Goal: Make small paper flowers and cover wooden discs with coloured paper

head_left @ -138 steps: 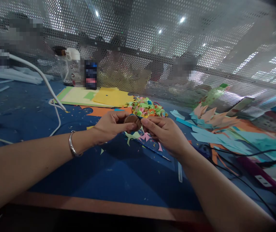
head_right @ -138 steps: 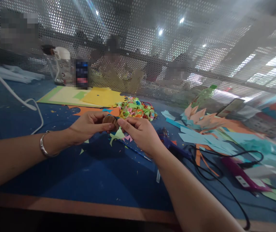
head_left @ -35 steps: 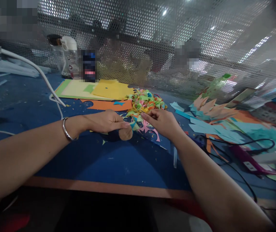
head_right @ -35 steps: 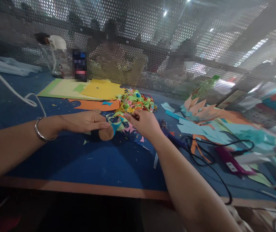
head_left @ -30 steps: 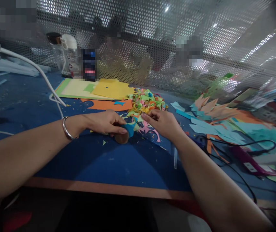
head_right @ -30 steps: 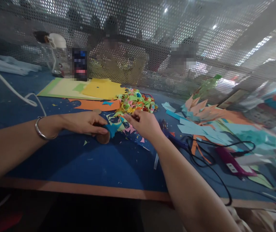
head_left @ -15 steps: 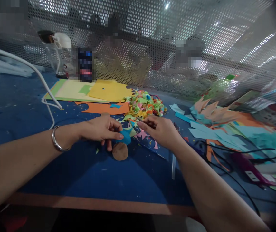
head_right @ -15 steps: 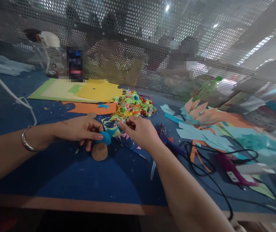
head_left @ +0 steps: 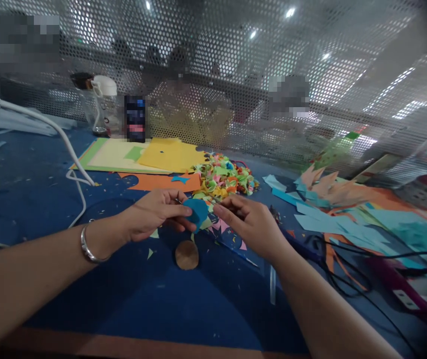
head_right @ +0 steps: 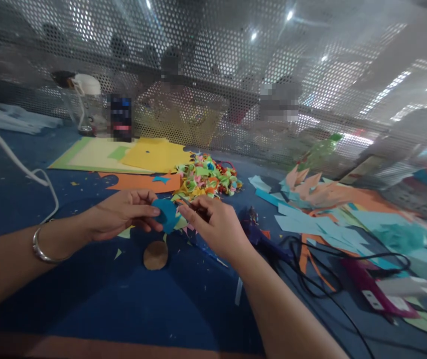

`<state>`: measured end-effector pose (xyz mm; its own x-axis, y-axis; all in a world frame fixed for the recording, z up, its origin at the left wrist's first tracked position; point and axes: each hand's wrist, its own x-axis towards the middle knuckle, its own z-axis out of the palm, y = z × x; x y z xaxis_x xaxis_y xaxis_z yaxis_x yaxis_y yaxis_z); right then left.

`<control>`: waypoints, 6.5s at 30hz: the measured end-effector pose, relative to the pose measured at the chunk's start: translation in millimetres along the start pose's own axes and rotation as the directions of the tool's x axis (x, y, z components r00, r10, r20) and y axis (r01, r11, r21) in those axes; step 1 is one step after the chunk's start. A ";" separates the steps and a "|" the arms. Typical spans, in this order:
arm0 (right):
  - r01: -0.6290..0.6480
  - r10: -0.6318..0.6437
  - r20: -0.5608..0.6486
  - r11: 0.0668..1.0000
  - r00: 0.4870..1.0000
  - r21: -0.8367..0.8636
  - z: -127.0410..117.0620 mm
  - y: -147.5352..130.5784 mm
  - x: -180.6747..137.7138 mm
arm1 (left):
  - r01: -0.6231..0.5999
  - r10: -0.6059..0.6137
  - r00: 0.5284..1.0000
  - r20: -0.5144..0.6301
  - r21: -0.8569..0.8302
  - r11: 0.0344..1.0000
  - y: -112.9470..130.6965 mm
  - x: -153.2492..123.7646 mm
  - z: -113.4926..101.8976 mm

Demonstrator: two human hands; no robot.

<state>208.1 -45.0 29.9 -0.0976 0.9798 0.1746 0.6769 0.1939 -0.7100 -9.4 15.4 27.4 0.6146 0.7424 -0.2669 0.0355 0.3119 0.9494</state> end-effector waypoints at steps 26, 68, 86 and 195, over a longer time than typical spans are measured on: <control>0.039 -0.039 -0.184 0.999 0.982 -0.005 -10.2 0.6 -2.9 | -0.130 0.155 0.983 0.099 0.970 0.204 15.3 9.2 -9.7; -0.022 0.037 -0.225 0.997 0.974 0.072 -14.6 32.1 13.0 | -0.214 0.232 0.971 0.060 0.655 0.725 7.1 56.3 -21.6; -0.061 0.021 -0.349 0.993 0.937 -0.103 -22.4 44.9 16.3 | -0.324 0.370 0.927 0.055 0.613 0.720 2.9 55.8 -3.4; 0.226 -0.018 0.569 0.928 0.822 -0.297 -14.4 -6.6 -18.2 | -0.456 0.500 0.846 -0.185 0.235 0.858 4.2 49.5 35.3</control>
<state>215.9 -64.8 41.2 -0.5078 0.8297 -0.2318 0.8224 0.3868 -0.4171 49.0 32.5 24.1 0.3914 0.8938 0.2188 -0.0643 -0.2107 0.9754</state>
